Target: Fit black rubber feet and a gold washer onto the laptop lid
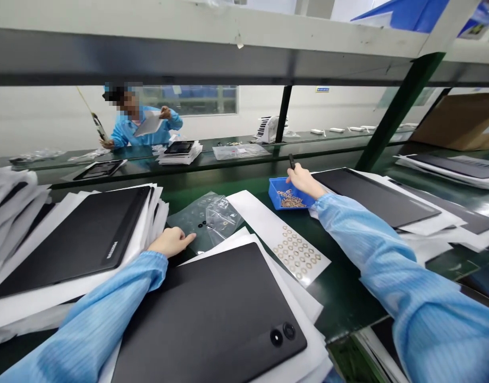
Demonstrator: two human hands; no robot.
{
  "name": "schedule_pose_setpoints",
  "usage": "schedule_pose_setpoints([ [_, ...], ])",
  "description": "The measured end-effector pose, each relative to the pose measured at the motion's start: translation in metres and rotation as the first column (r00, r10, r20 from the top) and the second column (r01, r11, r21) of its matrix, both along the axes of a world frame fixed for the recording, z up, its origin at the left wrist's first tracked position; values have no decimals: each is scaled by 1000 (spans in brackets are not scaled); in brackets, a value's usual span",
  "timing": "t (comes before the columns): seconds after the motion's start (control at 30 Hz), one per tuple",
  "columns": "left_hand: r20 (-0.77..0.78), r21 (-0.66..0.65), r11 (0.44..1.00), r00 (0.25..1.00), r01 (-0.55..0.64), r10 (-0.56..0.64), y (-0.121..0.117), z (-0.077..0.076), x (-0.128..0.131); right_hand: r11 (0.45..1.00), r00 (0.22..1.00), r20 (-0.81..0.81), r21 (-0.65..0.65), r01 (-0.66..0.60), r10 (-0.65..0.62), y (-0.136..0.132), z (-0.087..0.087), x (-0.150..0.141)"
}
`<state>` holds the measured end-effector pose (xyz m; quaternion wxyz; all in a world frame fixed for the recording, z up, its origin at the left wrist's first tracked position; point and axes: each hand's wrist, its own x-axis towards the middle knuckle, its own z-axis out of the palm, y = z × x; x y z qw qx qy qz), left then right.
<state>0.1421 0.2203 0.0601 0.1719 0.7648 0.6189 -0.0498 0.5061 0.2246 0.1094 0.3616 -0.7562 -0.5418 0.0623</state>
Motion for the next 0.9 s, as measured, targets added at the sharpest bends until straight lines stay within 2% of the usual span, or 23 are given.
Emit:
schedule_pose_setpoints([
  [0.1, 37, -67, 997, 998, -40, 43, 1, 1, 2, 993, 986, 112, -2, -122, 122, -1, 11, -31],
  [0.17, 65, -88, 994, 995, -64, 70, 0, 1, 2, 963, 945, 184, -26, -269, 269, -2, 8, -66],
  [0.3, 101, -115, 987, 987, -116, 128, -1, -3, 1, 823, 781, 261, -150, -548, 568, -2, -17, -145],
  [0.37, 118, -127, 982, 981, -137, 152, -1, -5, 1, 771, 721, 276, -194, -606, 636, 2, -31, -175],
  [0.43, 143, -134, 978, 974, -157, 176, -1, -6, 0, 750, 693, 288, -218, -625, 661, 11, -41, -192],
  [0.6, 225, -162, 960, 939, -228, 261, 1, -9, 0, 733, 696, 240, -304, -608, 677, 33, -53, -195],
  [0.73, 302, -214, 931, 886, -296, 351, 3, -11, -1, 658, 684, 86, -383, -648, 724, 37, -58, -183],
  [0.8, 350, -256, 909, 845, -329, 404, 5, -11, -1, 626, 670, -1, -356, -693, 742, 37, -57, -178],
  [0.9, 444, -343, 873, 758, -348, 477, 6, -10, 1, 602, 641, -118, -251, -758, 758, 37, -52, -172],
])
